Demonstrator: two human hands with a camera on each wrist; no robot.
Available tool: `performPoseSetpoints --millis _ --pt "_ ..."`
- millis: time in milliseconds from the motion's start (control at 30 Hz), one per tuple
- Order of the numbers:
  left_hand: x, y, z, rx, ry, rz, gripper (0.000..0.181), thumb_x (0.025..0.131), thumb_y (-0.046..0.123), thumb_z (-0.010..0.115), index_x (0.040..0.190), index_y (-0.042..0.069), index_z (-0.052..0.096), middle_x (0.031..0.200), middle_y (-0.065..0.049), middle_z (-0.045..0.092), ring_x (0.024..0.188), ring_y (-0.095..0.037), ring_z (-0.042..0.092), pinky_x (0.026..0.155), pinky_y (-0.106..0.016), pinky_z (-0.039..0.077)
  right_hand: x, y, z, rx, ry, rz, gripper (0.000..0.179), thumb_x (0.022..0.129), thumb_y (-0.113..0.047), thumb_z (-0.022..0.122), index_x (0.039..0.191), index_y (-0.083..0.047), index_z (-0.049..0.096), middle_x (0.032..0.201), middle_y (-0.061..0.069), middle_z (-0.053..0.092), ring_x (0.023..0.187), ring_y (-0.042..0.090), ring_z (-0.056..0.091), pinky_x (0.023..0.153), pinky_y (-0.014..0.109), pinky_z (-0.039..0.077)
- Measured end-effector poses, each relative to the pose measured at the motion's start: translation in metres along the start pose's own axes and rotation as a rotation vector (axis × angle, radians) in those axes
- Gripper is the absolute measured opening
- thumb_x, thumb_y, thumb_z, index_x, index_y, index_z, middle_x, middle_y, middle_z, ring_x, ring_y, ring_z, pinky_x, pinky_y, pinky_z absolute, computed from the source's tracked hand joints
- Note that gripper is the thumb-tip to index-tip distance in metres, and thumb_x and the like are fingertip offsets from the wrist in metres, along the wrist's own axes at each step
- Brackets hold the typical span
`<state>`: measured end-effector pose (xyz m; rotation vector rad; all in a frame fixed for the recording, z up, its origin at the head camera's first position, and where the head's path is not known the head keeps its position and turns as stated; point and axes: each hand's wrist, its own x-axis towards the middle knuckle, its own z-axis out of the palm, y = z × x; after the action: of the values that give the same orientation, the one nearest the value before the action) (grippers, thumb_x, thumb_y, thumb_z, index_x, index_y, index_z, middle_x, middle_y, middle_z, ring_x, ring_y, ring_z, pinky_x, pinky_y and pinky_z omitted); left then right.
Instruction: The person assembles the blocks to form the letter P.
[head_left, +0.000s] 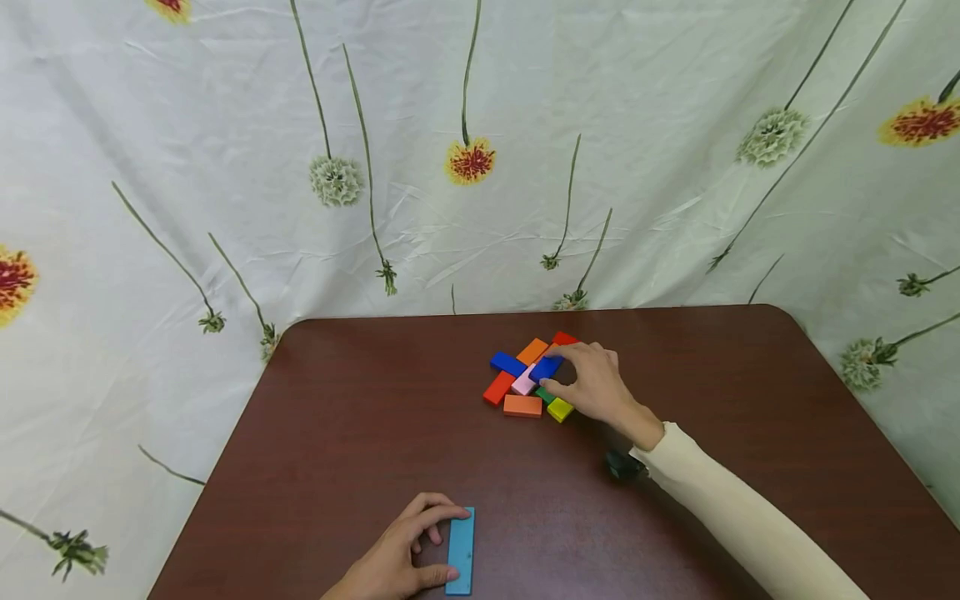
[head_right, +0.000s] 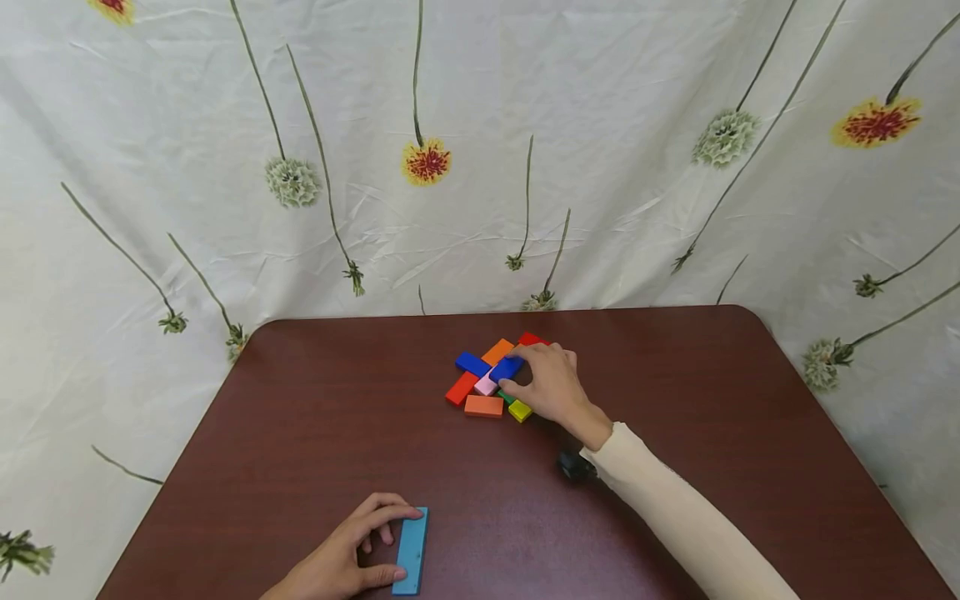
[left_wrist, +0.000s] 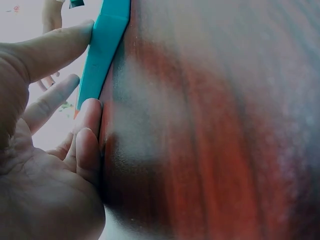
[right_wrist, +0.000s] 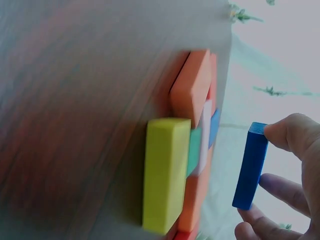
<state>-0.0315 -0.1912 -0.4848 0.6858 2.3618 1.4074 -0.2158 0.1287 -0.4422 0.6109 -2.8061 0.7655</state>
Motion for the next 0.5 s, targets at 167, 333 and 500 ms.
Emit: performPoseSetpoints --millis 167,333,500 --pt "-0.001 0.001 0.0 0.003 0.005 0.003 0.052 0.088 0.032 0.077 0.136 0.018 0.06 0.131 -0.011 0.045 0.092 -0.008 0.046 0.067 -0.021 0.039 -0.005 -0.018 0.0 0.037 -0.003 -0.063 0.044 0.084 -0.038 0.08 0.121 -0.016 0.072 0.119 0.009 0.071 0.105 0.031 0.057 0.086 0.054 0.033" --pt "-0.002 0.002 0.0 -0.012 0.007 -0.03 0.053 0.088 0.033 0.078 0.136 0.021 0.059 0.133 -0.009 0.045 0.093 -0.01 0.045 0.068 -0.023 0.038 -0.012 -0.034 0.002 0.076 -0.028 -0.097 0.043 0.083 -0.037 0.081 0.12 -0.016 0.073 0.108 0.005 0.072 0.1 0.024 0.056 0.088 0.051 0.033" --pt "-0.003 0.002 0.0 -0.017 0.003 -0.049 0.053 0.088 0.033 0.077 0.137 0.021 0.059 0.135 -0.009 0.044 0.093 -0.01 0.044 0.068 -0.024 0.038 -0.021 -0.047 0.01 0.093 -0.067 -0.144 0.04 0.083 -0.038 0.08 0.118 -0.02 0.073 0.111 0.0 0.073 0.106 0.023 0.057 0.091 0.05 0.034"
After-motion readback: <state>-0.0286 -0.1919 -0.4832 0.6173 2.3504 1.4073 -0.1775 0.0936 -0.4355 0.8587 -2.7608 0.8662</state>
